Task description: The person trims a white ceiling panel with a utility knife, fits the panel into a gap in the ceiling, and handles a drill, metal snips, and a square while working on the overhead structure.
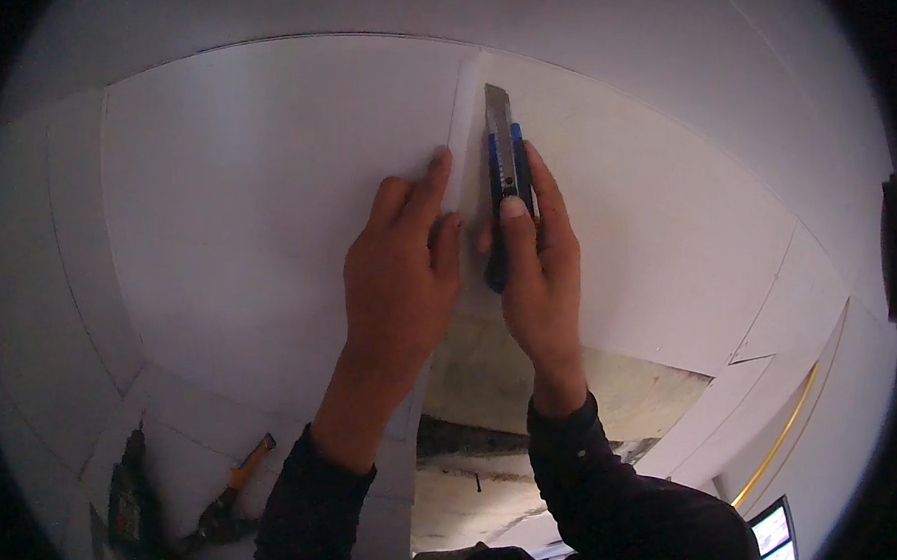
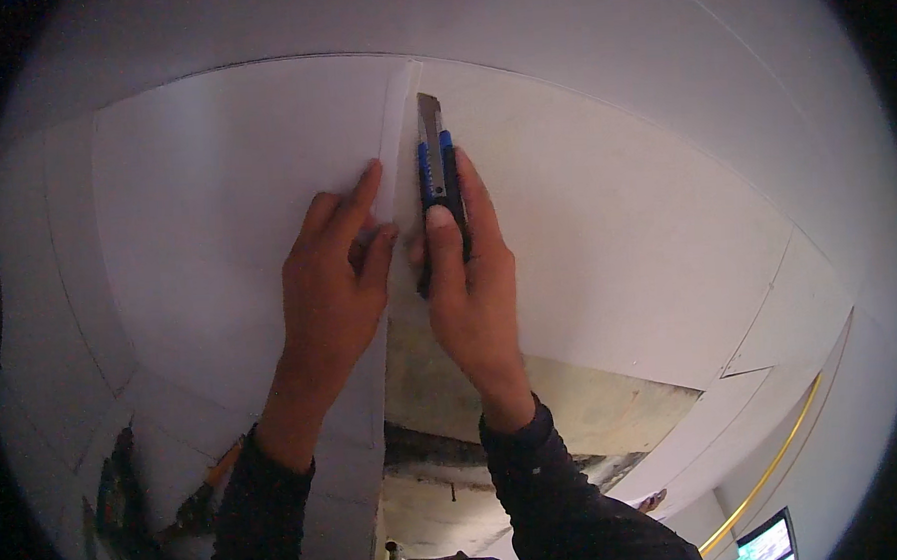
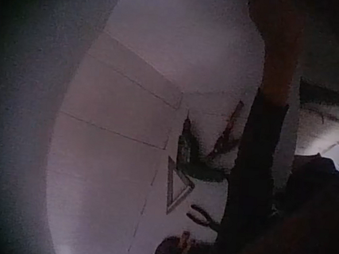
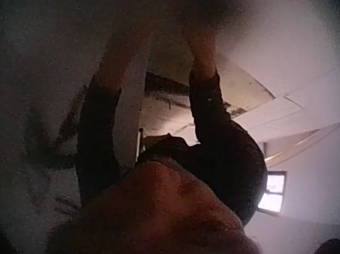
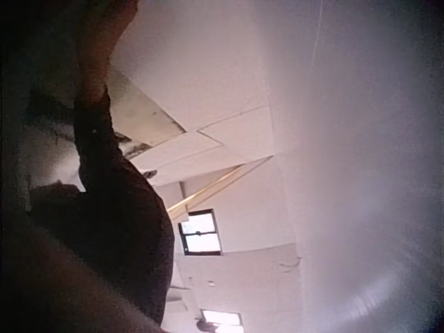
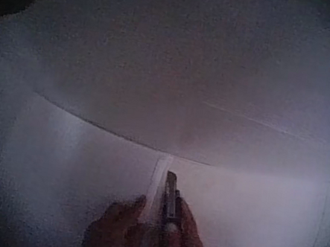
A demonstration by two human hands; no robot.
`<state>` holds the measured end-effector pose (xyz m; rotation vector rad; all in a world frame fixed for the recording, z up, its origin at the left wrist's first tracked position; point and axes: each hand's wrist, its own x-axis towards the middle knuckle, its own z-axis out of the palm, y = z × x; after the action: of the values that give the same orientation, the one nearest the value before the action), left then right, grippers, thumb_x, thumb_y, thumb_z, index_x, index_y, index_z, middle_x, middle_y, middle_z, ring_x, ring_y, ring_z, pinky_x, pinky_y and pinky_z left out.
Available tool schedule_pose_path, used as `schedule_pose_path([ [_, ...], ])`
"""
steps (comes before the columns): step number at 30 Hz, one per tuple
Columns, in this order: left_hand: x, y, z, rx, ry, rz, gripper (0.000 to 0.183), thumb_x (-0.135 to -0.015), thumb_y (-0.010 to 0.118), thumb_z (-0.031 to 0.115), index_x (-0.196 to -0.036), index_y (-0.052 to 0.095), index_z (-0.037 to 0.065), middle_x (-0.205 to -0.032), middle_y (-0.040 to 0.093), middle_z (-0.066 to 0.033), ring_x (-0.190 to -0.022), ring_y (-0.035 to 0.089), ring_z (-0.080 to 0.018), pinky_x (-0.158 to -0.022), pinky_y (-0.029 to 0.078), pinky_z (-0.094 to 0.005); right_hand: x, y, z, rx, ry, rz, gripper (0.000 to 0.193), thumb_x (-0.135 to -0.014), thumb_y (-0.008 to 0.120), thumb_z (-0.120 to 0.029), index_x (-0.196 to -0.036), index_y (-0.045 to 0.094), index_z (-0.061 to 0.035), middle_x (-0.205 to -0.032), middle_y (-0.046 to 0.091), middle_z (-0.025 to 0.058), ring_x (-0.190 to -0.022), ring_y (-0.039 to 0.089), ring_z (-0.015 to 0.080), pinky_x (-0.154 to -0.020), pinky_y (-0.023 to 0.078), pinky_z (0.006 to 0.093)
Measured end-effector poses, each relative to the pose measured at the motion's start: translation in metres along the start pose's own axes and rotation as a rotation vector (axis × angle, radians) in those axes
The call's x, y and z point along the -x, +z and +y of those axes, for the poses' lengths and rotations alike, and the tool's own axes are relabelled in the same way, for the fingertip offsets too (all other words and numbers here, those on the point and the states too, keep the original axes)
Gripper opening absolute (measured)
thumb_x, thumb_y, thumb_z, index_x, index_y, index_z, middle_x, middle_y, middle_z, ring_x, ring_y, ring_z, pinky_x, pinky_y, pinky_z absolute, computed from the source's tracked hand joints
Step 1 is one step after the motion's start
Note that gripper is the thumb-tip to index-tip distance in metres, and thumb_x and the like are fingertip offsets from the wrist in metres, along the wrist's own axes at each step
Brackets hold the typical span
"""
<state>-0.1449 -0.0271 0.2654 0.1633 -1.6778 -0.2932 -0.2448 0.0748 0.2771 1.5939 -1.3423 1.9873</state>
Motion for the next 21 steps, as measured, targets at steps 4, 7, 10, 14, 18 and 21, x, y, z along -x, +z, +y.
schedule_pose_path([
  [4, 0.0, 0.0, 0.0, -0.016, -0.006, -0.014, 0.055, -0.1, 0.07, 0.008, -0.154, 0.06, 0.008, -0.113, 0.063, -0.0148, -0.093, 0.072, -0.0355, -0.081, 0.06, -0.048, 0.0, 0.0, 0.001, 0.067, -0.028, -0.007, 0.055, -0.116, 0.052, -0.021, -0.168, 0.042, -0.0053, -0.091, 0.063, 0.0, -0.078, 0.056, 0.008, -0.07, 0.049, 0.026],
  [7, 0.0, 0.002, 0.002, -0.012, 0.015, -0.006, 0.055, -0.1, 0.069, 0.008, -0.154, 0.06, 0.008, -0.113, 0.062, -0.0149, -0.093, 0.072, -0.0355, -0.081, 0.06, -0.0481, -0.001, -0.003, -0.001, 0.136, -0.045, 0.002, 0.055, -0.116, 0.052, -0.022, -0.168, 0.043, -0.0048, -0.092, 0.062, 0.0, -0.078, 0.056, 0.0079, -0.07, 0.049, 0.0259],
  [10, 0.0, 0.003, 0.001, -0.047, 0.024, 0.005, 0.056, -0.1, 0.068, 0.007, -0.155, 0.059, 0.008, -0.114, 0.063, -0.0151, -0.093, 0.072, -0.0359, -0.08, 0.06, -0.0478, -0.008, -0.005, -0.002, 0.002, -0.013, -0.022, 0.055, -0.116, 0.054, -0.026, -0.167, 0.045, -0.0049, -0.094, 0.061, -0.0005, -0.081, 0.055, 0.0075, -0.07, 0.047, 0.0254],
  [14, 0.001, 0.004, -0.002, -0.061, 0.053, 0.034, 0.057, -0.1, 0.068, 0.006, -0.156, 0.059, 0.009, -0.113, 0.062, -0.0156, -0.091, 0.071, -0.036, -0.079, 0.059, -0.0475, -0.009, -0.008, 0.004, -0.128, 0.023, -0.061, 0.057, -0.116, 0.055, -0.033, -0.166, 0.049, -0.0062, -0.092, 0.06, -0.0008, -0.08, 0.054, 0.0073, -0.069, 0.044, 0.025],
  [18, 0.002, 0.003, -0.003, -0.058, 0.036, 0.037, 0.058, -0.099, 0.068, 0.005, -0.156, 0.059, 0.009, -0.112, 0.062, -0.0155, -0.091, 0.071, -0.0358, -0.079, 0.059, -0.0477, -0.013, -0.016, -0.009, -0.197, 0.102, -0.105, 0.058, -0.116, 0.056, -0.035, -0.166, 0.048, -0.0071, -0.088, 0.06, -0.0004, -0.074, 0.053, 0.0064, -0.064, 0.042, 0.024],
  [21, 0.0, 0.005, 0.0, -0.048, 0.033, 0.03, 0.058, -0.099, 0.069, 0.005, -0.156, 0.059, 0.009, -0.112, 0.061, -0.0152, -0.091, 0.071, -0.0357, -0.079, 0.059, -0.0479, -0.014, -0.029, -0.015, -0.338, 0.264, -0.142, 0.059, -0.115, 0.056, -0.037, -0.167, 0.048, -0.0092, -0.083, 0.059, -0.0009, -0.069, 0.052, 0.0051, -0.059, 0.039, 0.0227],
])
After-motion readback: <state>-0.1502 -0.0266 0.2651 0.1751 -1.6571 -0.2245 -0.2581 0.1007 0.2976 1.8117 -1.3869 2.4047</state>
